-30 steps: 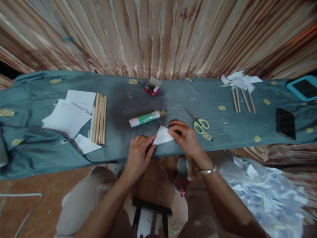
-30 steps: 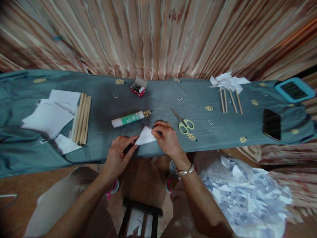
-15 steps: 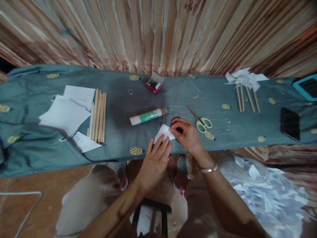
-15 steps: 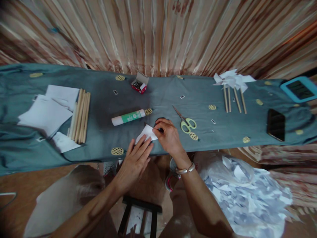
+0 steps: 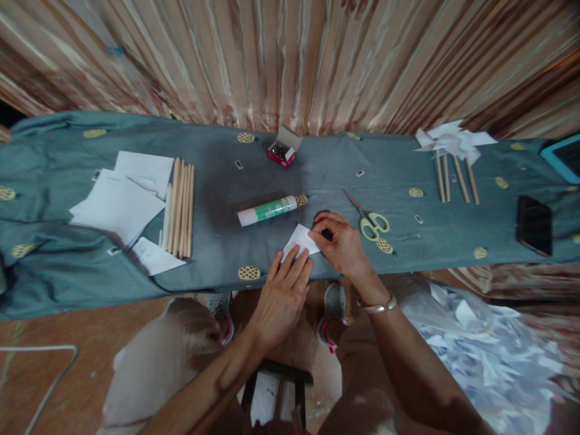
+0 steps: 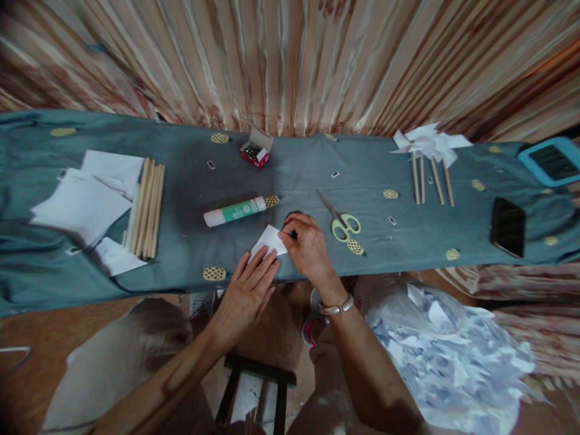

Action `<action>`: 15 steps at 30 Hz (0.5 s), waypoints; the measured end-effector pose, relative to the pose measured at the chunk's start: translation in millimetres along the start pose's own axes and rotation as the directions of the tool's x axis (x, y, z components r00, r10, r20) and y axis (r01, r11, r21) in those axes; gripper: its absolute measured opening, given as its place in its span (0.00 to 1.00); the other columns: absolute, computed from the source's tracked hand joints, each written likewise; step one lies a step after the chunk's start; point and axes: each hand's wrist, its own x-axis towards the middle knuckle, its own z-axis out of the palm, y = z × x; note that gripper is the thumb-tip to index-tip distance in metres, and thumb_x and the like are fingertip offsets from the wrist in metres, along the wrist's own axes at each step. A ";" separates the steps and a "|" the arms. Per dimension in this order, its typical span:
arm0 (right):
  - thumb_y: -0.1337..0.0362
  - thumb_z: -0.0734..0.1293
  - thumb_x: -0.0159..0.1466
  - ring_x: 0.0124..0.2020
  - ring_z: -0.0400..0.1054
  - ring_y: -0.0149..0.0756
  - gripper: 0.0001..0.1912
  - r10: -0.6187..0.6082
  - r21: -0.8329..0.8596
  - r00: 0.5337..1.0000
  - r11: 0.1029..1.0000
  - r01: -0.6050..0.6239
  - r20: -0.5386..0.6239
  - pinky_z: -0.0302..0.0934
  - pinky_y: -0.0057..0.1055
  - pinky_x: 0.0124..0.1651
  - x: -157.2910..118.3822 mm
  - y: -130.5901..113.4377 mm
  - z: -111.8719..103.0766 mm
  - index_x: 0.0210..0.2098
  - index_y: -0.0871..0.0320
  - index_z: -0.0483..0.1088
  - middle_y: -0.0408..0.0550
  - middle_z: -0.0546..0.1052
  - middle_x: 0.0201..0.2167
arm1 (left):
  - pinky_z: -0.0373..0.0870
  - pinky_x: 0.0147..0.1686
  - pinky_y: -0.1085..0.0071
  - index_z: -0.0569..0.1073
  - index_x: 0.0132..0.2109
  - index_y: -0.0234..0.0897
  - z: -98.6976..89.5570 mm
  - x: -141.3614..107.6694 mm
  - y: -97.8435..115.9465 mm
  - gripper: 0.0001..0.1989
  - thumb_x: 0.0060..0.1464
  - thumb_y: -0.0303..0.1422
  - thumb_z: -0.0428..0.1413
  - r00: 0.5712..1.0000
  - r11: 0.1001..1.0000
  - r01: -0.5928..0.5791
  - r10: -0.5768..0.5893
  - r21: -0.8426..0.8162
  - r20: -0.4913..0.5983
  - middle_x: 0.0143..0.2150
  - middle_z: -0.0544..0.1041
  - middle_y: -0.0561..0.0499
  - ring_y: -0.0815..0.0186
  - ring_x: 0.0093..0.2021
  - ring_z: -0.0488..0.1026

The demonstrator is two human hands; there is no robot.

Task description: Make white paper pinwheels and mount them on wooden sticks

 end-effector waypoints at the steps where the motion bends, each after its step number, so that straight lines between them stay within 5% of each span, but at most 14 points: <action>1: 0.67 0.68 0.60 0.46 0.71 0.43 0.04 -0.004 -0.008 1.000 1.000 0.004 -0.003 0.61 0.42 0.55 0.0 0.3 0.6 0.28 0.55 0.72 0.52 0.77 0.41 | 0.58 0.65 0.47 0.66 0.61 0.29 0.4 0.0 0.0 0.20 0.64 0.27 0.46 1.000 1.000 0.000 0.000 0.005 -0.004 0.65 0.66 0.39 0.52 0.68 0.57; 7: 0.63 0.67 0.62 0.48 0.70 0.44 0.03 -0.010 -0.040 1.000 0.999 0.010 -0.011 0.62 0.43 0.56 -4.5 -2.6 1.6 0.32 0.54 0.72 0.52 0.77 0.43 | 0.59 0.64 0.45 0.64 0.62 0.29 3.3 -1.7 -1.9 0.21 0.63 0.27 0.47 1.000 1.000 -0.025 0.025 0.017 -0.007 0.65 0.66 0.37 0.50 0.68 0.57; 12: 0.51 0.65 0.64 0.63 0.59 0.52 0.24 -0.005 -0.104 0.999 0.995 0.001 -0.035 0.54 0.51 0.64 -24.1 -5.7 0.5 0.54 0.59 0.68 0.61 0.67 0.60 | 0.59 0.64 0.47 0.63 0.63 0.28 4.2 -1.5 -2.8 0.22 0.63 0.27 0.47 0.999 0.999 -0.036 0.037 0.036 -0.015 0.66 0.65 0.37 0.50 0.68 0.57; 15: 0.50 0.63 0.66 0.66 0.54 0.53 0.28 0.028 -0.147 0.998 0.989 -0.034 -0.048 0.52 0.53 0.65 -35.6 0.5 -2.1 0.59 0.60 0.64 0.63 0.62 0.65 | 0.59 0.64 0.47 0.64 0.62 0.26 2.5 -0.9 -3.7 0.21 0.62 0.26 0.48 0.998 0.997 -0.053 0.054 0.052 -0.013 0.65 0.66 0.37 0.50 0.68 0.58</action>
